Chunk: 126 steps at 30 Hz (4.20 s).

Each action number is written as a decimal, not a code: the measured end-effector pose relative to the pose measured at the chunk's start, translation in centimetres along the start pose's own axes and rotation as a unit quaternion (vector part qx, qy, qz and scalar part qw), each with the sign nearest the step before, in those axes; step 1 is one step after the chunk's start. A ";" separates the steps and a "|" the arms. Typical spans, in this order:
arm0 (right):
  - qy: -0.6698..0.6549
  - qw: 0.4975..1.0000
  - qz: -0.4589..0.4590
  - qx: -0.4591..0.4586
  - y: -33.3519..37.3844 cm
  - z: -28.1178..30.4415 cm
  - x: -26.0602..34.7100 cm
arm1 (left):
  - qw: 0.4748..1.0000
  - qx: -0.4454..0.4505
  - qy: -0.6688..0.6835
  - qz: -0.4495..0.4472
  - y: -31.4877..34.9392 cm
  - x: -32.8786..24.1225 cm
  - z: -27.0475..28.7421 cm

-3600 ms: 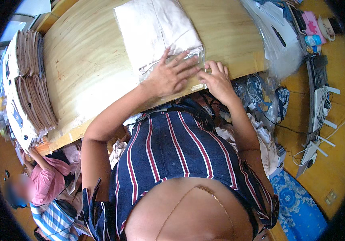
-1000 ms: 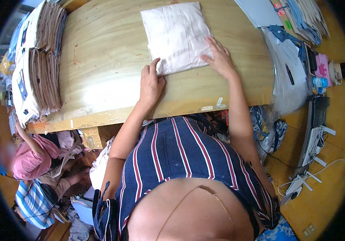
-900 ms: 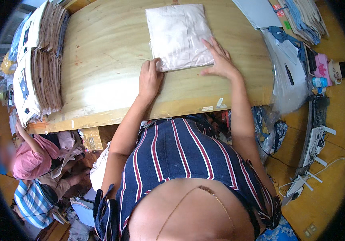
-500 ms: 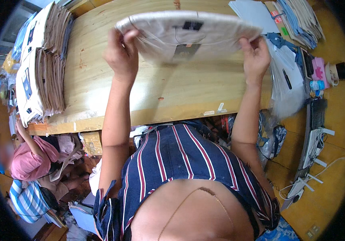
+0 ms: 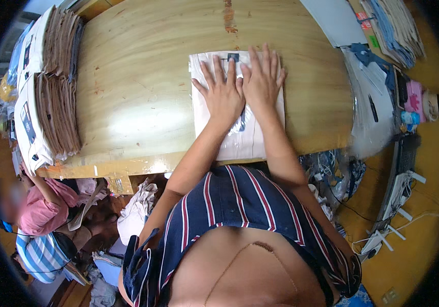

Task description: The person repeatedly places folded shirts into clear plastic bags, inserts white paper inserts, and seals the bags on a wooden table. The person stacks the packaged shirts to the left side of the table.

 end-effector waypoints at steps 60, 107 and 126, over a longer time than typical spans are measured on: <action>-0.449 0.849 0.084 0.265 -22.1 -12.4 9.4 | 0.814 -0.414 0.250 0.323 11.0 46.4 31.9; -0.508 0.728 0.024 0.460 -2.4 -11.8 24.4 | 0.731 -0.205 0.515 0.399 9.9 51.7 18.1; -0.850 0.396 0.036 0.347 -8.9 -1.1 29.4 | 0.892 -0.123 0.310 0.306 6.4 36.3 27.9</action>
Point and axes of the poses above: each hand's wrist, its own y-axis away from the middle knuckle, its own z-axis out of the back of the hand, x = y × z, the point moved 5 cm from there along -y, towards the middle knuckle, and after that the axes turned 11 degrees about z, right-handed, at the moved point
